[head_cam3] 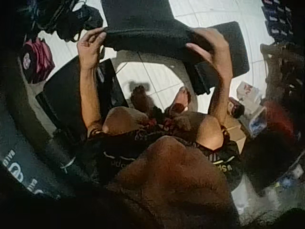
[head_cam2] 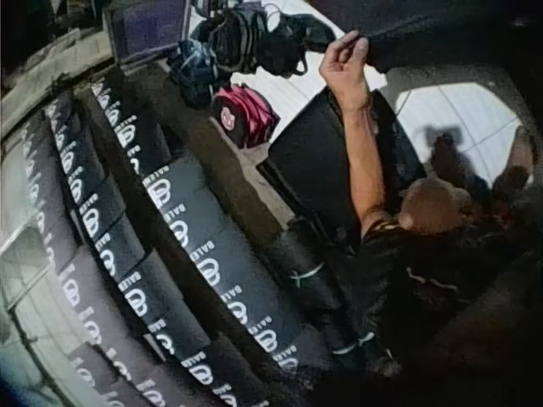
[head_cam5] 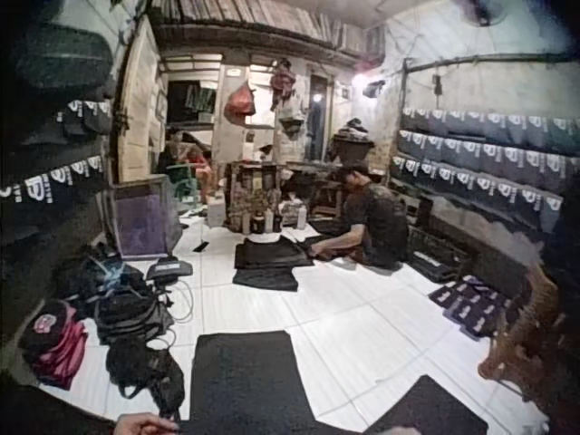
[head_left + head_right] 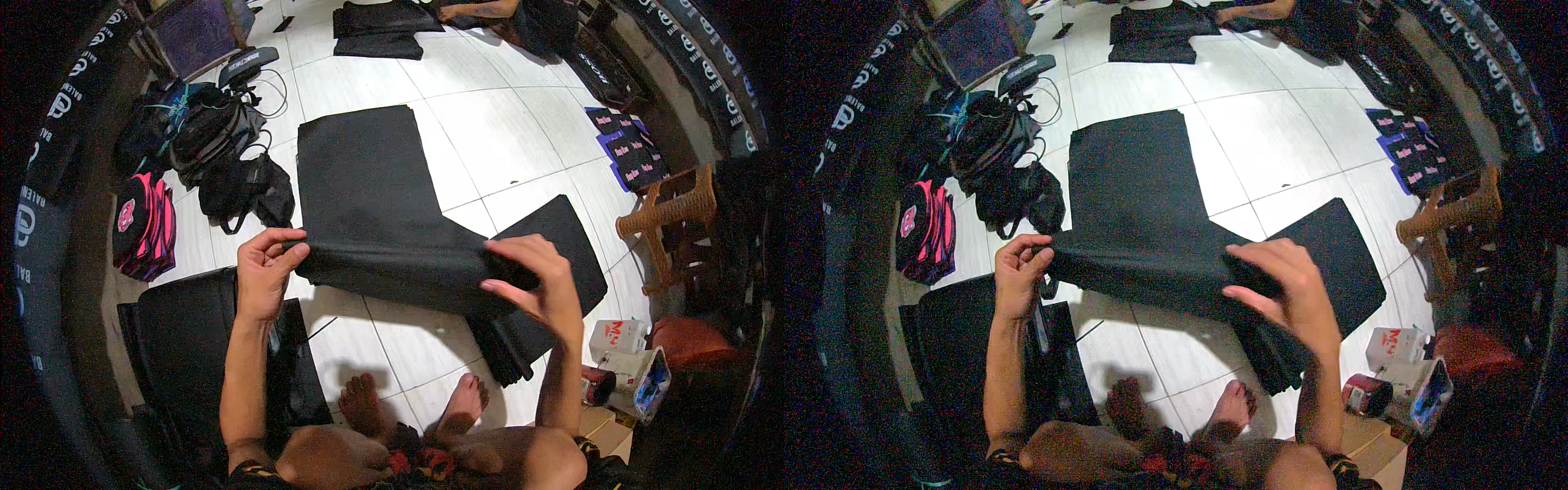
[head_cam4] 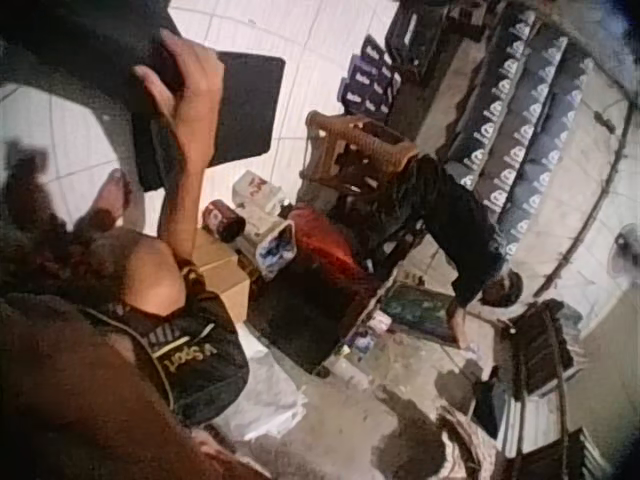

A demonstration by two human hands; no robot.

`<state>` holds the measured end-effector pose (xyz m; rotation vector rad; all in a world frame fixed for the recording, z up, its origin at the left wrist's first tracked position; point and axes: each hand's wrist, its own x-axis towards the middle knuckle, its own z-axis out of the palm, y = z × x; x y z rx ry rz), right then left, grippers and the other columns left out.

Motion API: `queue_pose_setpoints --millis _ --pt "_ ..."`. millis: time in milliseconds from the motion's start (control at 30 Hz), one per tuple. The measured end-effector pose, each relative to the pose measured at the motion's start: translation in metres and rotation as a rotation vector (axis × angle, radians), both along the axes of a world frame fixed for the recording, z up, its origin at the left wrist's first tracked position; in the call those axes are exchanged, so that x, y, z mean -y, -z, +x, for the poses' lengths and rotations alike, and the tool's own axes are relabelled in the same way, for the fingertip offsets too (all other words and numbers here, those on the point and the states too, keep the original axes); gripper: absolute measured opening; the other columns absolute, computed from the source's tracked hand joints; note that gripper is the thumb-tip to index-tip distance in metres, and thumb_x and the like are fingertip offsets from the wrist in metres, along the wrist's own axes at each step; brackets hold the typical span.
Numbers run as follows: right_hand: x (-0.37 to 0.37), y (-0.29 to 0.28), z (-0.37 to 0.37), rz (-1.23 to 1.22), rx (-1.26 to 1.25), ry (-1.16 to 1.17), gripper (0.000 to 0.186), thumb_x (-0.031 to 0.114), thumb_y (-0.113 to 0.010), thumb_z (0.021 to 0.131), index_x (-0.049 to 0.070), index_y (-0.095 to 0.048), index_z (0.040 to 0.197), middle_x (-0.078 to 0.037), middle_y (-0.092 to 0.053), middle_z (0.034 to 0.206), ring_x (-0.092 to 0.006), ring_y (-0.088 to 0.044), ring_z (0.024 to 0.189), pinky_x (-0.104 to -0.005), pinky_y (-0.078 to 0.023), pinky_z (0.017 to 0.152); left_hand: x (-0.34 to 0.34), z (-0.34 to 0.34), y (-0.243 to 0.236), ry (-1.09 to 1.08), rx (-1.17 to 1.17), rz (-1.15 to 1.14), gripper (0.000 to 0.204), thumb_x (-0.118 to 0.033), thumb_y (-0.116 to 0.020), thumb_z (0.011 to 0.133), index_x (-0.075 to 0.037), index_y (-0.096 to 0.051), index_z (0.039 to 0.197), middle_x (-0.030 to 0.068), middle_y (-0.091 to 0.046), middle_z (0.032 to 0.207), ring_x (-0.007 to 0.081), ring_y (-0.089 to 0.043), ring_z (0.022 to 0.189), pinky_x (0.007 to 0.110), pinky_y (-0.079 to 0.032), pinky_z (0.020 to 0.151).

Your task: The person picks up, unfolds, and aligns black fabric panels on a tiled floor, stacking them into organized piles.

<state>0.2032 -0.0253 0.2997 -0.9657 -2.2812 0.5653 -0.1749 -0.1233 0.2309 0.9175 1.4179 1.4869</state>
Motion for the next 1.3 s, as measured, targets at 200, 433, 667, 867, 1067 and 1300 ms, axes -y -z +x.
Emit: queue_pose_setpoints --millis 200,433,667,867,1067,1300 --pt "-0.007 0.016 -0.02 -0.087 -0.044 -0.075 0.035 0.016 -0.083 0.083 0.005 -0.073 0.115 -0.014 -0.074 0.108 -0.0323 -0.068 0.102 -0.0416 -0.052 0.093 0.01 -0.01 -0.003 0.004 0.03 0.006 0.021 0.002 -0.078 0.09 0.001 -0.071 0.109 0.0009 -0.07 0.086 0.0026 -0.059 0.071 0.017 -0.044 0.064" --pt "-0.014 0.047 -0.039 -0.25 0.013 -0.231 0.025 0.018 -0.078 0.088 0.004 -0.075 0.108 -0.016 -0.074 0.102 -0.0367 -0.07 0.096 -0.0427 -0.056 0.085 0.003 0.009 -0.016 -0.042 0.001 0.046 0.018 0.003 -0.078 0.089 -0.001 -0.072 0.105 -0.0008 -0.069 0.087 0.0017 -0.057 0.071 0.017 -0.043 0.064" --pt "-0.006 0.024 -0.042 -0.229 -0.175 -0.127 0.018 0.01 -0.087 0.079 0.001 -0.08 0.094 -0.012 -0.075 0.08 -0.0183 -0.07 0.07 -0.0296 -0.053 0.065 0.006 0.006 -0.023 -0.087 -0.29 0.014 0.013 0.001 -0.075 0.092 -0.001 -0.073 0.104 0.0043 -0.07 0.093 0.0077 -0.062 0.081 0.024 -0.05 0.078" --pt "-0.004 0.009 -0.04 -0.291 -0.124 -0.12 0.012 0.008 -0.083 0.082 0.004 -0.08 0.093 -0.012 -0.076 0.085 -0.0266 -0.072 0.074 -0.0347 -0.056 0.069 -0.002 0.07 -0.036 -0.022 -1.367 0.386 0.065 -0.045 -0.089 0.071 -0.02 -0.072 0.129 0.0073 -0.059 0.126 0.0277 -0.052 0.122 0.052 -0.036 0.114" --pt "-0.004 0.009 -0.039 -0.198 -0.076 -0.231 0.014 0.007 -0.083 0.079 0.004 -0.081 0.093 -0.011 -0.077 0.085 -0.0265 -0.072 0.074 -0.036 -0.056 0.067 -0.037 0.098 -0.019 0.343 -1.203 0.587 0.029 -0.03 -0.08 0.085 -0.015 -0.077 0.109 0.0003 -0.073 0.103 0.0178 -0.067 0.101 0.049 -0.041 0.113" --pt "-0.013 -0.005 -0.019 -0.236 -0.018 -0.174 0.012 0.009 -0.085 0.077 0.004 -0.082 0.087 -0.011 -0.077 0.082 -0.0246 -0.072 0.071 -0.0335 -0.054 0.064 -0.024 0.059 -0.005 0.407 -1.193 0.588 0.021 -0.015 -0.08 0.08 -0.01 -0.078 0.101 0.0018 -0.074 0.084 0.0209 -0.069 0.075 0.035 -0.053 0.064"
